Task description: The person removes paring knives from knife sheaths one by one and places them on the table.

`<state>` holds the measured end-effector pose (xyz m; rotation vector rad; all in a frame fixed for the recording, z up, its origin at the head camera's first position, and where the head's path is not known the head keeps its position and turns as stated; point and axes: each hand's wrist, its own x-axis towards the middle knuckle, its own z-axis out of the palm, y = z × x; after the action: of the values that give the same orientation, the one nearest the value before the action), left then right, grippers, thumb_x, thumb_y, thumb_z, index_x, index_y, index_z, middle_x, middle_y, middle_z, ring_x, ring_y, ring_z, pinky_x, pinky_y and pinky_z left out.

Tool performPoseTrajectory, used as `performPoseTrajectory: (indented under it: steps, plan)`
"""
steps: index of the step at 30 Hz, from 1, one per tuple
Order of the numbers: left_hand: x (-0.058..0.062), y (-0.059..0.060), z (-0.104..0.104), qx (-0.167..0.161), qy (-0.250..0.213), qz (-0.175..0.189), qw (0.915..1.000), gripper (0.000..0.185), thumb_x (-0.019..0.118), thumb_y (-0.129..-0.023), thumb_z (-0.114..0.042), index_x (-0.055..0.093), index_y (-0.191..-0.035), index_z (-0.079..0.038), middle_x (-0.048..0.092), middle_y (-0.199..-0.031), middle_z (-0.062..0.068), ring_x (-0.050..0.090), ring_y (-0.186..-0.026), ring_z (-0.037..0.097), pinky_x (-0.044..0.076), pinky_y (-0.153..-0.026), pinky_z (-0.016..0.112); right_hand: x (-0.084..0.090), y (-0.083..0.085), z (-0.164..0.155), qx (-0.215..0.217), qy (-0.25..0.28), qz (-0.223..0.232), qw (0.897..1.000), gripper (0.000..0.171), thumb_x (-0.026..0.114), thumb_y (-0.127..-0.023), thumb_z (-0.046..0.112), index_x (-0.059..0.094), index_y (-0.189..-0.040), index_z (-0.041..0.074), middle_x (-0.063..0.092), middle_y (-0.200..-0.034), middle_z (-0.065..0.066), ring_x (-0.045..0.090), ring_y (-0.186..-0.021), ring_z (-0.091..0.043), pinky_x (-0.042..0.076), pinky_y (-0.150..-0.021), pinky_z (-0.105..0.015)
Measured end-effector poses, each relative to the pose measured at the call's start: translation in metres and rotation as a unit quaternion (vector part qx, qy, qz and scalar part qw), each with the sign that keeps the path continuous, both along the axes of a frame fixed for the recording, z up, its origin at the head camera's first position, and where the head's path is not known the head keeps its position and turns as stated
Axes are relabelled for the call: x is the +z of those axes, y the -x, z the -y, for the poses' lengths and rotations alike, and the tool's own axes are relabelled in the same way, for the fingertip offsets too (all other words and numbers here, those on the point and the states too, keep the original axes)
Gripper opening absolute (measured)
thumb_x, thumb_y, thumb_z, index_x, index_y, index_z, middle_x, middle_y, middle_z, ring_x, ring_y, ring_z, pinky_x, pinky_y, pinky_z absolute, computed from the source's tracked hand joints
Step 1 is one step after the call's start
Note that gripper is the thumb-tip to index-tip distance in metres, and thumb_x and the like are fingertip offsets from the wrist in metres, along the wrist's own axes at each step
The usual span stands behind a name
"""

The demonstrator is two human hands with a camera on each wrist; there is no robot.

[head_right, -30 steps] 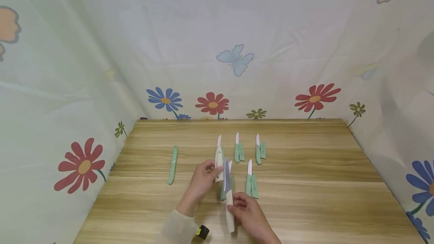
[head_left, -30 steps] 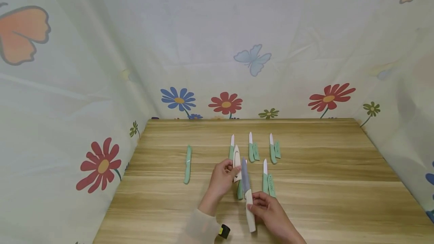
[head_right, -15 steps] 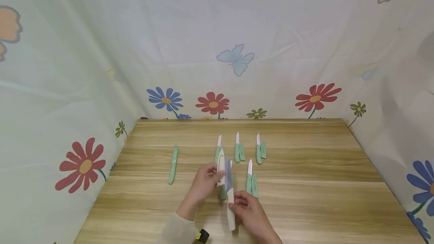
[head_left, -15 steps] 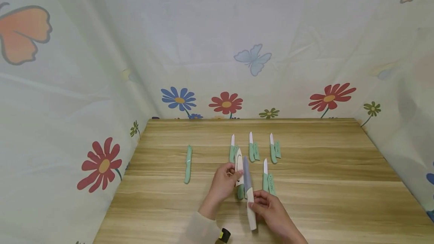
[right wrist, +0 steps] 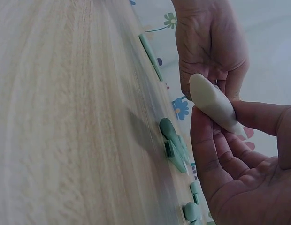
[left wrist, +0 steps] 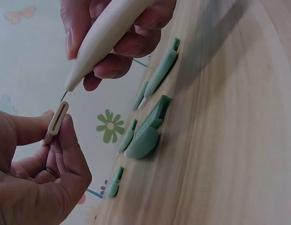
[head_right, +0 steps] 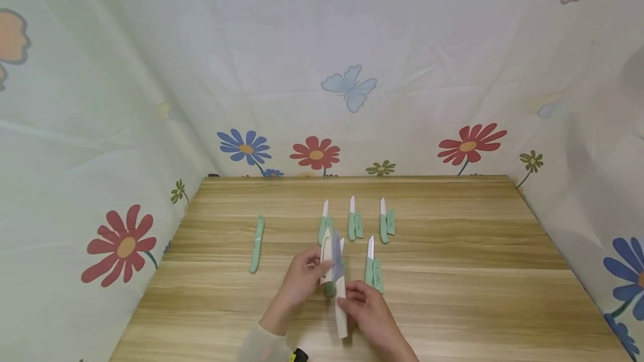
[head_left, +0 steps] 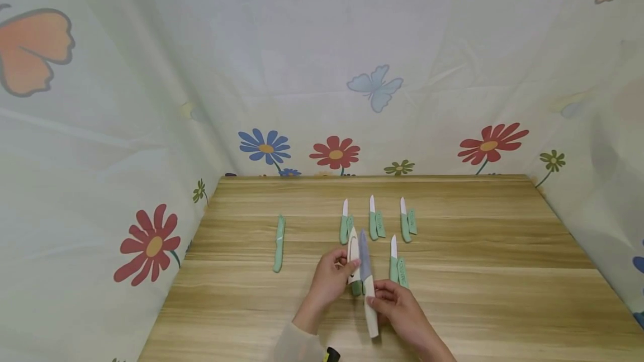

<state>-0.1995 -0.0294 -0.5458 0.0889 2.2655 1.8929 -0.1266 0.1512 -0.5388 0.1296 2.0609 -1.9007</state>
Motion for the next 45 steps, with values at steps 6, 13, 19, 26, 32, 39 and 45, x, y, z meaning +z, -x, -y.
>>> performPoseTrajectory:
  steps: [6,13,19,26,32,39,45]
  plan:
    - [-0.008,-0.004,0.01,0.007,-0.001,0.011,0.9999,0.017,0.073,-0.097,-0.02,0.07,-0.101,-0.005,0.057,-0.088,0.0,0.05,-0.062,0.008,0.042,-0.05,0.019,-0.001,0.003,0.004,-0.009,-0.003,0.001,1.0,0.04,0.068,-0.098,0.012,0.058,-0.13,-0.009,0.068,-0.099,-0.009,0.064,-0.086,-0.015,0.059,-0.07,-0.028]
    - [-0.016,-0.008,0.021,0.014,0.0,0.032,0.9994,0.019,0.078,-0.093,-0.02,0.073,-0.098,-0.002,0.058,-0.083,0.0,0.052,-0.06,0.008,0.048,-0.05,0.02,-0.005,0.006,0.011,-0.028,0.003,0.005,1.0,0.041,0.068,-0.099,0.012,0.057,-0.131,-0.011,0.07,-0.097,-0.009,0.065,-0.083,-0.017,0.061,-0.068,-0.03]
    - [-0.017,-0.013,0.024,0.01,-0.017,0.045,0.9988,0.024,0.083,-0.088,-0.019,0.076,-0.102,-0.001,0.065,-0.078,0.002,0.057,-0.062,0.009,0.053,-0.053,0.023,-0.007,0.006,0.013,-0.023,-0.002,0.007,1.0,0.043,0.068,-0.099,0.013,0.057,-0.133,-0.011,0.072,-0.097,-0.009,0.068,-0.082,-0.019,0.062,-0.067,-0.035]
    - [-0.022,-0.017,0.03,0.036,0.011,0.036,0.9986,0.032,0.087,-0.084,-0.022,0.073,-0.105,-0.003,0.076,-0.08,0.003,0.062,-0.063,0.011,0.056,-0.055,0.025,-0.005,0.01,0.022,-0.043,-0.016,-0.017,0.999,0.042,0.072,-0.096,0.012,0.062,-0.131,-0.009,0.075,-0.094,-0.01,0.069,-0.079,-0.017,0.061,-0.063,-0.031]
    - [-0.022,-0.019,0.038,0.066,0.029,0.035,0.9968,0.028,0.084,-0.087,-0.016,0.073,-0.108,-0.002,0.078,-0.083,0.006,0.068,-0.064,0.013,0.061,-0.056,0.03,-0.006,0.015,0.035,-0.05,-0.05,-0.047,0.996,0.043,0.075,-0.093,0.012,0.065,-0.129,-0.009,0.077,-0.091,-0.012,0.068,-0.07,-0.015,0.058,-0.056,-0.028]
    - [-0.018,-0.021,0.048,0.087,0.065,0.004,0.9941,0.022,0.076,-0.09,-0.002,0.074,-0.111,0.004,0.079,-0.083,0.012,0.071,-0.062,0.018,0.059,-0.054,0.025,-0.006,0.024,0.051,-0.033,-0.129,-0.098,0.986,0.043,0.076,-0.093,0.016,0.068,-0.129,-0.006,0.077,-0.09,-0.01,0.067,-0.07,-0.011,0.054,-0.056,-0.023]
    - [-0.018,-0.022,0.055,0.104,0.124,-0.016,0.9867,0.025,0.076,-0.088,0.001,0.073,-0.112,0.005,0.077,-0.08,0.009,0.067,-0.056,0.014,0.054,-0.049,0.021,-0.005,0.03,0.064,-0.011,-0.168,-0.117,0.979,0.042,0.074,-0.094,0.014,0.067,-0.13,-0.006,0.075,-0.097,-0.011,0.069,-0.08,-0.011,0.057,-0.063,-0.023]
